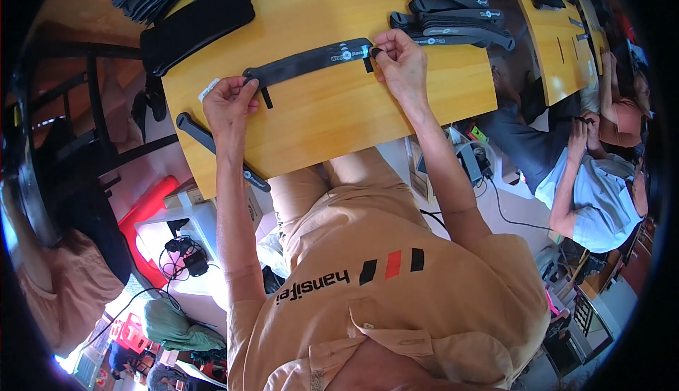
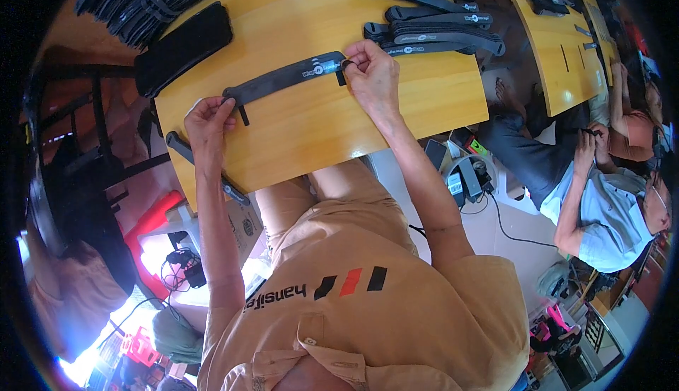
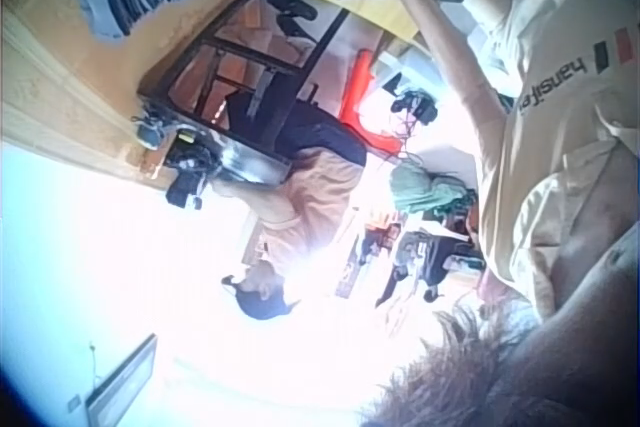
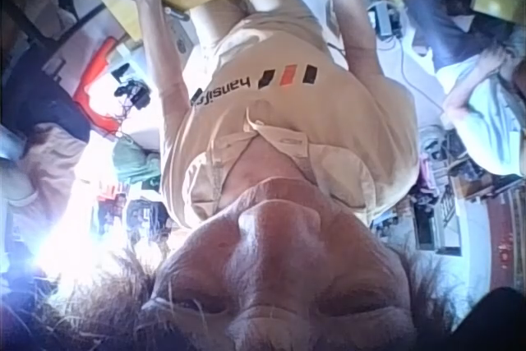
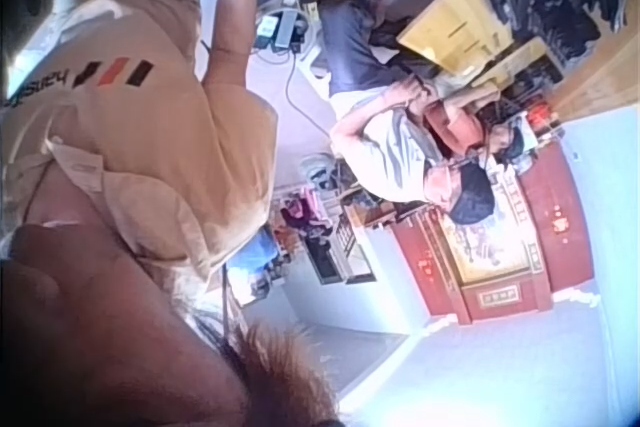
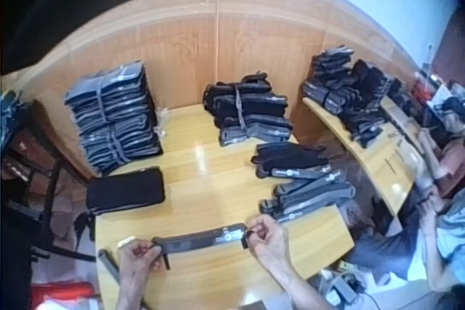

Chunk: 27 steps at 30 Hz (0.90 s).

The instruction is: Assembling plastic clips and components onto elastic fabric straps at a workshop table.

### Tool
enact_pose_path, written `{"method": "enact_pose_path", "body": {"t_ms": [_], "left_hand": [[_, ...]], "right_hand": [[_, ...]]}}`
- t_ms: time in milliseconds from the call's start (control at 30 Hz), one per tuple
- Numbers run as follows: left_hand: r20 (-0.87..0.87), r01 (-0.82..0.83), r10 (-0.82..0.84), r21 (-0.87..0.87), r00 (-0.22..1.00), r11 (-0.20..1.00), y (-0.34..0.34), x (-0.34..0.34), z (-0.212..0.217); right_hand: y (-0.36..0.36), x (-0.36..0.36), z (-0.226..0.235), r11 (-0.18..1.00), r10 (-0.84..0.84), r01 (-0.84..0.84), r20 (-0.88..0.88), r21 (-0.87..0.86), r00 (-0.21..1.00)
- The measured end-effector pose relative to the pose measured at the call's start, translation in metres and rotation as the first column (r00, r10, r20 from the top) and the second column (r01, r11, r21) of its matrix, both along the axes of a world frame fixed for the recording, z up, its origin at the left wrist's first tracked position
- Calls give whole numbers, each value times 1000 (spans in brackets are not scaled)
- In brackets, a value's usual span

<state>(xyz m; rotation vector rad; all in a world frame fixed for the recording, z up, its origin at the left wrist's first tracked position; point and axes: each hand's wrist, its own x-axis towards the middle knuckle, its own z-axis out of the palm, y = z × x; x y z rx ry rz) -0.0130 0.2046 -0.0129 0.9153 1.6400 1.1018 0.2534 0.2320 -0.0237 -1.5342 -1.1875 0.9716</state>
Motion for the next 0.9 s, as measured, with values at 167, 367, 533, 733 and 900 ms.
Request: {"method": "enact_pose_path", "body": {"t_ms": [167, 367, 533, 733, 900], "left_hand": [[-29, -5, 5, -6, 1000, 1000, 1, 1, 1], [-54, -5, 4, -9, 999, 1000, 1, 2, 3], [-60, -6, 5, -19, 998, 1000, 2, 1, 1], [-69, -12, 11, -16, 998, 1000, 2, 1, 0], [-118, -15, 11, -28, 993, 1000, 3, 2, -1]], "right_hand": [[1, 0, 2, 1000, 12, -12, 12, -17, 1000], [1, 0, 4, 1000, 17, -16, 20, -14, 1000], [1, -1, 2, 1000, 8, -7, 21, -24, 1000], [2, 0, -1, 1000, 5, -5, 46, -7, 999], [3, -1, 1, 1000, 7, -9, 120, 14, 993]]}}
